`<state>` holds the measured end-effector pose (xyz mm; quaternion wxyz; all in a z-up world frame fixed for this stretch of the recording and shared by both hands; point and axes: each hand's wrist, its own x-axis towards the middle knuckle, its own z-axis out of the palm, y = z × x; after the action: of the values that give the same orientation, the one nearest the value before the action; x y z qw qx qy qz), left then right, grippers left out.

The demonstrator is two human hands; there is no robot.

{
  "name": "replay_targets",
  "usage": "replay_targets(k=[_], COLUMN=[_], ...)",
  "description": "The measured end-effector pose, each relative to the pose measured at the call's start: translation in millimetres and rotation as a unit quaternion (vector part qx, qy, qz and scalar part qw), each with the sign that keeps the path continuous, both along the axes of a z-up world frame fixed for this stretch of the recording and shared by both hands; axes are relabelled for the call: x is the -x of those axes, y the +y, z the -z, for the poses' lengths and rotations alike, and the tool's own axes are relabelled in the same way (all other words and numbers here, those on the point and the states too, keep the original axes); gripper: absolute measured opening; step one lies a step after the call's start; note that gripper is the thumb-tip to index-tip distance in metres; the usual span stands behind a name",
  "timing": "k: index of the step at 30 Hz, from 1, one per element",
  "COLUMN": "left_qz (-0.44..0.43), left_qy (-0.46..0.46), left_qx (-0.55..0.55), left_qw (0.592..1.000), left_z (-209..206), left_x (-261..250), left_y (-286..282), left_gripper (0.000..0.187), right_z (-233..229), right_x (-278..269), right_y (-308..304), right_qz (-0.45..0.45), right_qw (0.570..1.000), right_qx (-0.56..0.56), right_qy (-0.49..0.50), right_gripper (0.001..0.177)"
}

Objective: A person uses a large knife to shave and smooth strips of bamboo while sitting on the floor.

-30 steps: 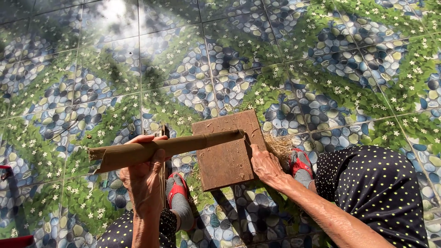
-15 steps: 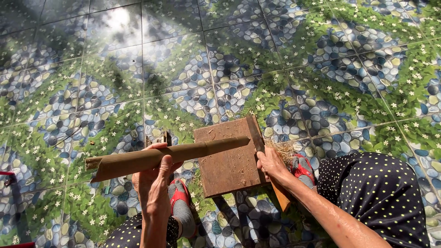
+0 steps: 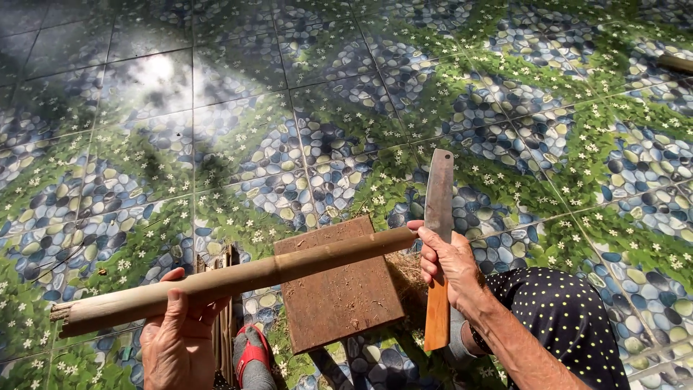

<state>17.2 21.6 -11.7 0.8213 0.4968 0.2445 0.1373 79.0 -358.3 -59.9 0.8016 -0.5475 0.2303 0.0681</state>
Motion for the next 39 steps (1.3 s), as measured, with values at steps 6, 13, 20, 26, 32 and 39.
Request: replay_targets(k=[6,13,20,26,32,39], left_qz=[-0.002,-0.048,-0.059,0.005,0.106,0.235], left_qy=[-0.014,0.051,0.169,0.196,0.155,-0.085], left_qx=[0.042,0.15,0.34,0.383,0.182,-0.441], left_qw=[0.999,0.986,0.923,0.903,0.965,0.862], left_z=[11.5,11.4,58.9,62.2,31.6,10.2], left_x=[-4.5,-18.9,-31.4,-33.3,-6.5,-7.0], left_y=[3.1,-29.1,-82.9,-123.1,-144.0,-152.1], left_gripper=[0.047,0.038,0.018,0.019,0.062,0.067], right_z=[-16.4,-27.0,-46.1,-78.3,-142.9,-152.2], right_x=[-1.7,-15.6,-21.4,-28.2,8.3,24.4], right_y=[-7.2,-7.8,-10.1,-14.7,10.6,37.3], right_qz=[-0.019,0.123,0.156,0.268,0.113,-0.05], right_qw=[0.999,0.992,0.982,0.958,0.932,0.913], right_qx=[-0.021,-0.013,0.007,0.023,0.12,0.098], right_qy=[-0.031,-0.017,-0.108,-0.102,-0.324,-0.393], right_gripper=[0.036,0.035,0.025,0.042,0.023,0.023])
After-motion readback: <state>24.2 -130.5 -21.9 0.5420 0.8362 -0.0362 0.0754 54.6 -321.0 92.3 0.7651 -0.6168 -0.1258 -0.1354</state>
